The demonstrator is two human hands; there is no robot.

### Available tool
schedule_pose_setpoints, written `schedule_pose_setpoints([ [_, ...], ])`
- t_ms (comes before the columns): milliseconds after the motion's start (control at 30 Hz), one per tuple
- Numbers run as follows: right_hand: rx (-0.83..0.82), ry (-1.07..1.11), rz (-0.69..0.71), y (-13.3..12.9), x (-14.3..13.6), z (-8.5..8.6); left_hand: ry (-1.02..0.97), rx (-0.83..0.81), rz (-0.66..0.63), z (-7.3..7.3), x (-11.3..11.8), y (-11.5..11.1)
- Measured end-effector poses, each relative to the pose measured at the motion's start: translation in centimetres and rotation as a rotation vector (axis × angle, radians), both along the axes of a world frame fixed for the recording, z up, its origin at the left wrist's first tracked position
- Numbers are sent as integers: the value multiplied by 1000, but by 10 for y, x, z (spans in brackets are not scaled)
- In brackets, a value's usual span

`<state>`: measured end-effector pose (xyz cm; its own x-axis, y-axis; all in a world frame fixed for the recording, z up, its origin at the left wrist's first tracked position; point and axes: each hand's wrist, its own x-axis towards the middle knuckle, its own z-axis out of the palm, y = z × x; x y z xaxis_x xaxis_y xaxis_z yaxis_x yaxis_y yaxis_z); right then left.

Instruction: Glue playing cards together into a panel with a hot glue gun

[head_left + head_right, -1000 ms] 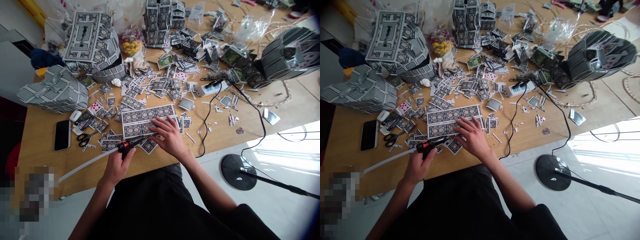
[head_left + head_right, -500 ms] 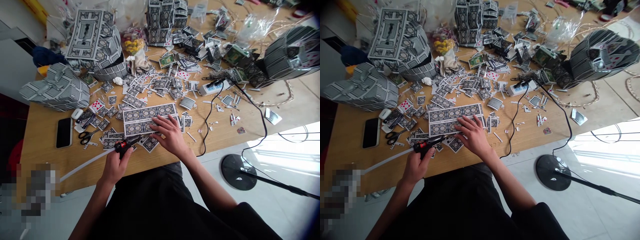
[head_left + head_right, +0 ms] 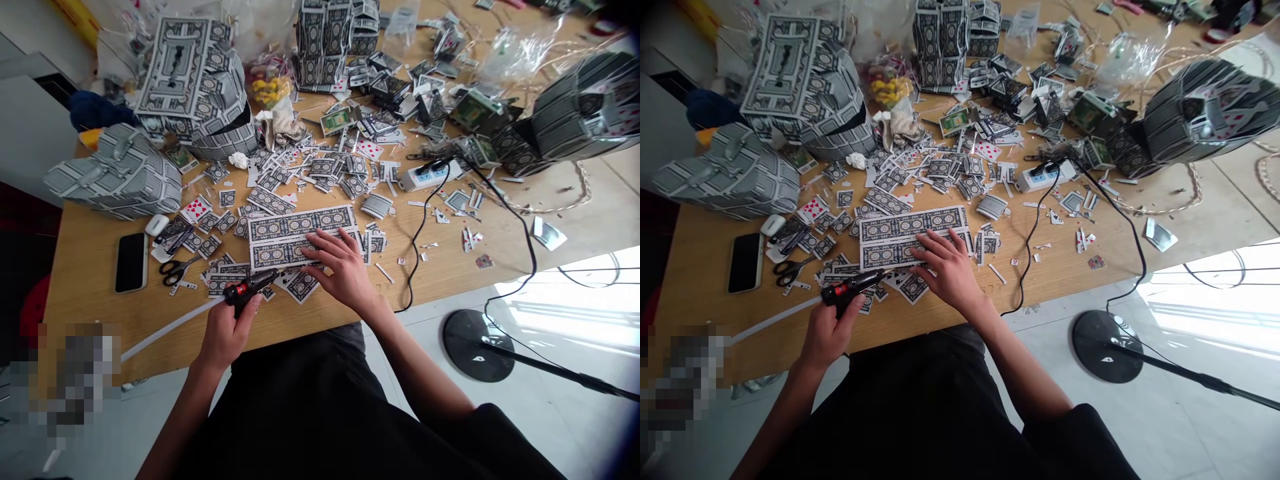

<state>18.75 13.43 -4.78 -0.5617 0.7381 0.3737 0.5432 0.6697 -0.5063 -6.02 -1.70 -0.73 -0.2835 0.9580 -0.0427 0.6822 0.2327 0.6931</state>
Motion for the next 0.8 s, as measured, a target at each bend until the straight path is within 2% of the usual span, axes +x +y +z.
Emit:
schedule_pose_setpoints([
  [267, 44, 42, 14, 0, 0, -1, 39, 67, 3, 2, 1, 2],
  [367, 44, 41, 15, 0, 0, 0, 66, 50, -20, 8, 1, 4],
  [667, 30, 37, 17, 0, 1, 0, 194, -109, -173, 53, -3, 29],
  [800, 43, 39, 21, 0, 1, 0, 189, -169, -206, 66, -12, 43],
])
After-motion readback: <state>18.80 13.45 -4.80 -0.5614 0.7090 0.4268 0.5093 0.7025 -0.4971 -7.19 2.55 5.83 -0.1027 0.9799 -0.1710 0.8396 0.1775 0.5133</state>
